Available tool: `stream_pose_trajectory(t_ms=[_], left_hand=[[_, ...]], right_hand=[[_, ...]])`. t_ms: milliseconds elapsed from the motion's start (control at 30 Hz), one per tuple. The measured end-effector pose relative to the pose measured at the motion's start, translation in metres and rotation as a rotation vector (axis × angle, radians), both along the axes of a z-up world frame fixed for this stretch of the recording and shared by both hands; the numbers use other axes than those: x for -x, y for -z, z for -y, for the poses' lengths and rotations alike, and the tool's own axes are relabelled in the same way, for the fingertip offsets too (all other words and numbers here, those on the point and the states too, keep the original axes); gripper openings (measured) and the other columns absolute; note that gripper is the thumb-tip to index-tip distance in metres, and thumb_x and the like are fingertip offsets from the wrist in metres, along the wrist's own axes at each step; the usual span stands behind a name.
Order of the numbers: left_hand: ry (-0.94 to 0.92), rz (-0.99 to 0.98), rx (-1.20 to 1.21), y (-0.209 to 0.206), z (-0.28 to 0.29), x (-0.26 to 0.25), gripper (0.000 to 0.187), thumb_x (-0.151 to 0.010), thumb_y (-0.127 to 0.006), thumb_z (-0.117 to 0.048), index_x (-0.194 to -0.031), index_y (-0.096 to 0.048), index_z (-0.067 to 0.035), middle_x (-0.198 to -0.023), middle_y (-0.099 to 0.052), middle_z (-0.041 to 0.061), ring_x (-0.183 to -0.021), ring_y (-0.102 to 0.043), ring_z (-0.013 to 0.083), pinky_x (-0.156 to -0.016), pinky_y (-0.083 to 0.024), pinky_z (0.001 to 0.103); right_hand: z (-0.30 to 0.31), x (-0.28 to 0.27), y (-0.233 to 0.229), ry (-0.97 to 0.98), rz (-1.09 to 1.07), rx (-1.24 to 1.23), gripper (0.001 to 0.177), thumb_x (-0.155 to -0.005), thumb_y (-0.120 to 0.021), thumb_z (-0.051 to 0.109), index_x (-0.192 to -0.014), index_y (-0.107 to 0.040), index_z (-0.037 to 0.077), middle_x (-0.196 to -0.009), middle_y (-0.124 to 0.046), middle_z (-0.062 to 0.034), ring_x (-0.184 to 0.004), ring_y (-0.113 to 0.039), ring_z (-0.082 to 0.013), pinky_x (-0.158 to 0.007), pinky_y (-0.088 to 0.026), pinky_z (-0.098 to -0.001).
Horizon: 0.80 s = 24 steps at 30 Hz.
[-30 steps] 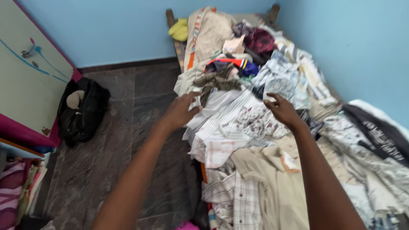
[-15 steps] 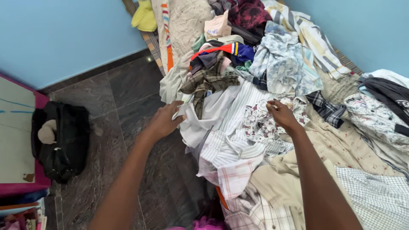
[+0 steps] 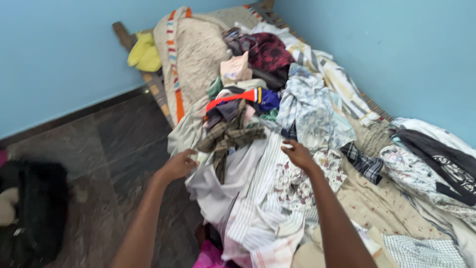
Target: The person picks up several t-shirts from a pile on a bed and hangs them one by one on a wall-mounted coat rack. The shirts include orange, gray, beige, green, and blue colors. The person handles each shirt by hand and places it on a hook.
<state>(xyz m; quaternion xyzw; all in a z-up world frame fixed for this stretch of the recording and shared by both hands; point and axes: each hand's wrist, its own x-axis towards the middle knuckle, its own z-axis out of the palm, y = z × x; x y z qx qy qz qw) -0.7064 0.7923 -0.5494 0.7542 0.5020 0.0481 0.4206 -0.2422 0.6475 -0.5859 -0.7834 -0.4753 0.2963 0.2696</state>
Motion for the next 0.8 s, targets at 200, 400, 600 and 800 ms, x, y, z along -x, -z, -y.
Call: stream_pose_trajectory(t_ms=[200, 400, 600, 800], left_hand=[[0.044, 0.114, 0.029, 0.074, -0.110, -0.078, 0.055, -0.089, -0.077, -0.035, -0.136, -0.061, -0.013, -0.108, -0.074, 0.010, -0.096, -0.069, 0.0190, -0.083, -0.055, 0.035], [0.169, 0.299, 0.014, 0.115, -0.179, -0.162, 0.043, -0.091, -0.075, -0.027, -0.128, -0.064, -0.007, -0.086, -0.071, 0.008, -0.080, -0.067, 0.0173, -0.073, -0.054, 0.034], [-0.087, 0.381, -0.119, 0.105, -0.263, -0.191, 0.038, -0.088, -0.075, -0.019, -0.123, -0.067, -0.007, -0.113, -0.070, 0.011, -0.103, -0.070, 0.0266, -0.089, -0.053, 0.042], [-0.154, 0.226, -0.071, 0.099, -0.312, -0.210, 0.049, -0.084, -0.075, -0.019, -0.131, -0.064, -0.014, -0.139, -0.058, 0.014, -0.129, -0.059, 0.0357, -0.104, -0.050, 0.043]], right_hand=[[-0.075, 0.030, 0.019, 0.186, -0.330, 0.017, 0.048, -0.089, -0.071, 0.033, -0.134, -0.065, 0.019, -0.089, -0.074, -0.0084, -0.062, -0.053, -0.0185, -0.057, -0.047, -0.0396], [-0.159, 0.078, 0.043, 0.144, -0.181, 0.140, 0.040, -0.090, -0.071, 0.037, -0.125, -0.069, 0.018, -0.098, -0.078, -0.0095, -0.088, -0.073, -0.0217, -0.081, -0.056, -0.0373], [-0.230, 0.090, 0.094, 0.175, -0.221, 0.236, 0.043, -0.094, -0.067, 0.034, -0.133, -0.064, 0.017, -0.116, -0.076, -0.0078, -0.108, -0.072, -0.0227, -0.092, -0.054, -0.0374], [-0.246, 0.095, 0.125, 0.218, -0.229, 0.369, 0.044, -0.093, -0.068, 0.032, -0.135, -0.063, 0.017, -0.114, -0.077, -0.0077, -0.105, -0.073, -0.0217, -0.090, -0.056, -0.0379]])
